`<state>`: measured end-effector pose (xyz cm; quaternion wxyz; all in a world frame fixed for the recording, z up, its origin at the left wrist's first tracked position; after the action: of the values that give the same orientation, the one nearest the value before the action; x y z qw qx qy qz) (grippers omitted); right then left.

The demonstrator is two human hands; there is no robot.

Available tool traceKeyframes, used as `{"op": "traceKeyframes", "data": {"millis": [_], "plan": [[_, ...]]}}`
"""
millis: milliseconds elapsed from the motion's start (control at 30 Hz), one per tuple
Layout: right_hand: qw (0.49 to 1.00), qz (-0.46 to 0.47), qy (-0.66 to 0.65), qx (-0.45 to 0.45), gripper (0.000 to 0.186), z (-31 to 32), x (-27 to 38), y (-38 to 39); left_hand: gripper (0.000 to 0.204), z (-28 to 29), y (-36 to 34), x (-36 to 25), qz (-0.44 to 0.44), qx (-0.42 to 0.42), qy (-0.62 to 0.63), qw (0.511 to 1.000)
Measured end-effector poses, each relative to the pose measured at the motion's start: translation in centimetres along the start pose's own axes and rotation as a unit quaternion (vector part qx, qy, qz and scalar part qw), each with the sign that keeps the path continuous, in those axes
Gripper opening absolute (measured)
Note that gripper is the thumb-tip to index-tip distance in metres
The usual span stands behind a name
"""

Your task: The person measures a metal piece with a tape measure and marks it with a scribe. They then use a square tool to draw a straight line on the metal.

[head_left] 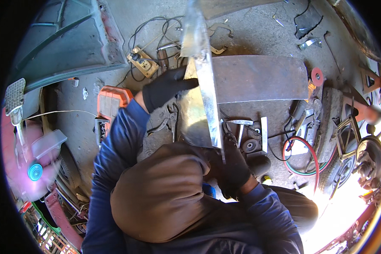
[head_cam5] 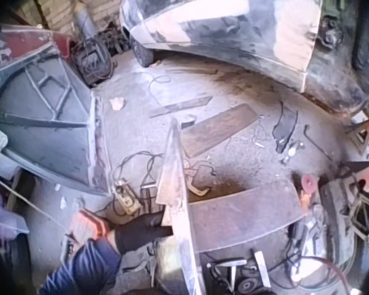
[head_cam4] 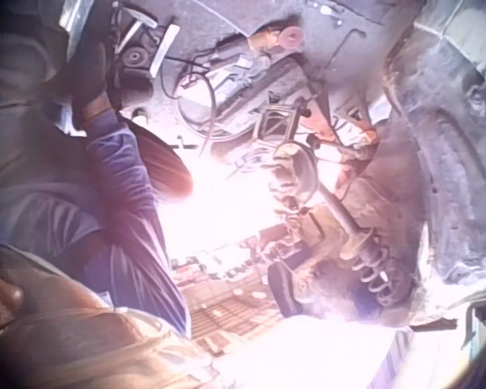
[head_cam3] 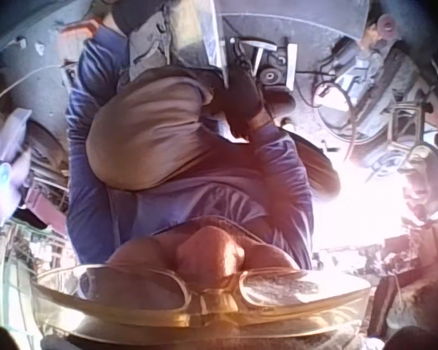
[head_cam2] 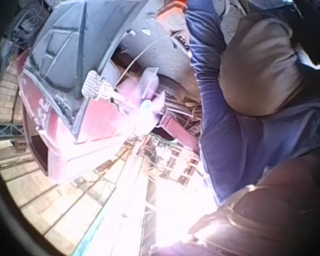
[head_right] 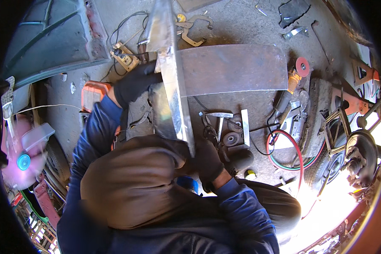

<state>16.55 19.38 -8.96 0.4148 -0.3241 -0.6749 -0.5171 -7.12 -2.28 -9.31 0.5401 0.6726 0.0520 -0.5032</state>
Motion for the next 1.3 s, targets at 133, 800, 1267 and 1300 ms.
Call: {"op": "traceKeyframes", "data": {"millis": [133, 800, 1267, 1300], "plan": [[0.878, 0.267, 0.390, 0.074, 0.028, -0.2, 1.3, 0.0, 0.054, 1.3, -1.0, -5.3, -0.121, -0.022, -0.241, 0.963], [0.911, -0.025, 0.413, 0.003, 0.035, 6.1, -6.1, -2.0, 0.084, -2.6, -4.4, -11.6, -0.140, -0.111, -0.409, 0.895], [0.762, 0.023, 0.627, -0.160, 0.039, 18.9, -14.5, -0.5, 0.066, 3.8, 0.8, -7.4, -0.139, -0.067, -0.139, 0.978], [0.790, 0.020, 0.581, -0.195, 0.041, 19.4, -14.8, -0.2, 0.055, 4.3, 1.5, -7.2, -0.152, -0.097, -0.155, 0.971]]}}
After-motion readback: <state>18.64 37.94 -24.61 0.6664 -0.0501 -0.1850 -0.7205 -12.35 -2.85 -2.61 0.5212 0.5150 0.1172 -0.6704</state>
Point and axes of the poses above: each hand's wrist, its own y-axis away from the middle knuckle, its own z-axis out of the back of the hand, x = y × z, the point moved 5 cm from there along -y, towards the middle knuckle, and after that the axes turned 8 degrees about z, right-handed, at the moved point
